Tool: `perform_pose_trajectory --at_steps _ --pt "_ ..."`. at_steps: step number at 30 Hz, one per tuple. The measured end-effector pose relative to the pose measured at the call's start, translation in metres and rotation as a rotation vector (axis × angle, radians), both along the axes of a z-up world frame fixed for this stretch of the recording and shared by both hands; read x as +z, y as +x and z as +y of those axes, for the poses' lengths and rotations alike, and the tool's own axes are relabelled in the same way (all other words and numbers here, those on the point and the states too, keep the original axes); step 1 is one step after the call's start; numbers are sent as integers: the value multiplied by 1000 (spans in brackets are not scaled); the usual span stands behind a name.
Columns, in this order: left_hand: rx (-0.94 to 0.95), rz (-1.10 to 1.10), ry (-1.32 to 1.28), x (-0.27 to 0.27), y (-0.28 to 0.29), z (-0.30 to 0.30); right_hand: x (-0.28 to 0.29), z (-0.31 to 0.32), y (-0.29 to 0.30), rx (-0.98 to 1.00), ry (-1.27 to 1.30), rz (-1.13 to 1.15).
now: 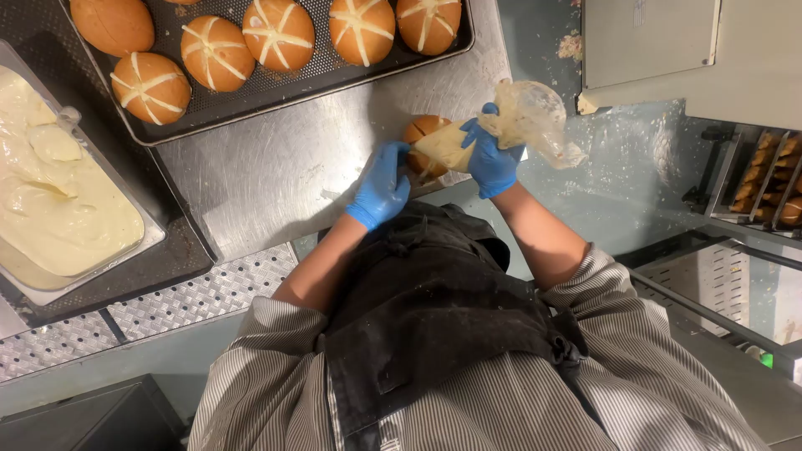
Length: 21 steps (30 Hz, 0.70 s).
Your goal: Filling baked buns with cream using a piping bag in a commercial bakery.
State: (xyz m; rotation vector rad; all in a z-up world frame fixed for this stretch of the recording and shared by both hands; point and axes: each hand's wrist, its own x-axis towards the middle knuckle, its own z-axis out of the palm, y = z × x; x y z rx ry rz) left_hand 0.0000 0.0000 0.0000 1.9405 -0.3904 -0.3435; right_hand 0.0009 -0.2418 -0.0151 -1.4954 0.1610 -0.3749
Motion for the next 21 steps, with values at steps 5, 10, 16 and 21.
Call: perform_pose_trajectory --at_steps 5,10,16,21 --pt "-77 -238 266 15 31 2 20 0 11 -32 -54 0" --pt "-317 -372 241 42 60 -1 47 -29 19 -38 -49 -30" --pt "-340 -262 339 34 47 19 89 -97 27 -168 796 49" --pt "-122 -314 238 27 10 23 138 -56 31 -169 1176 240"
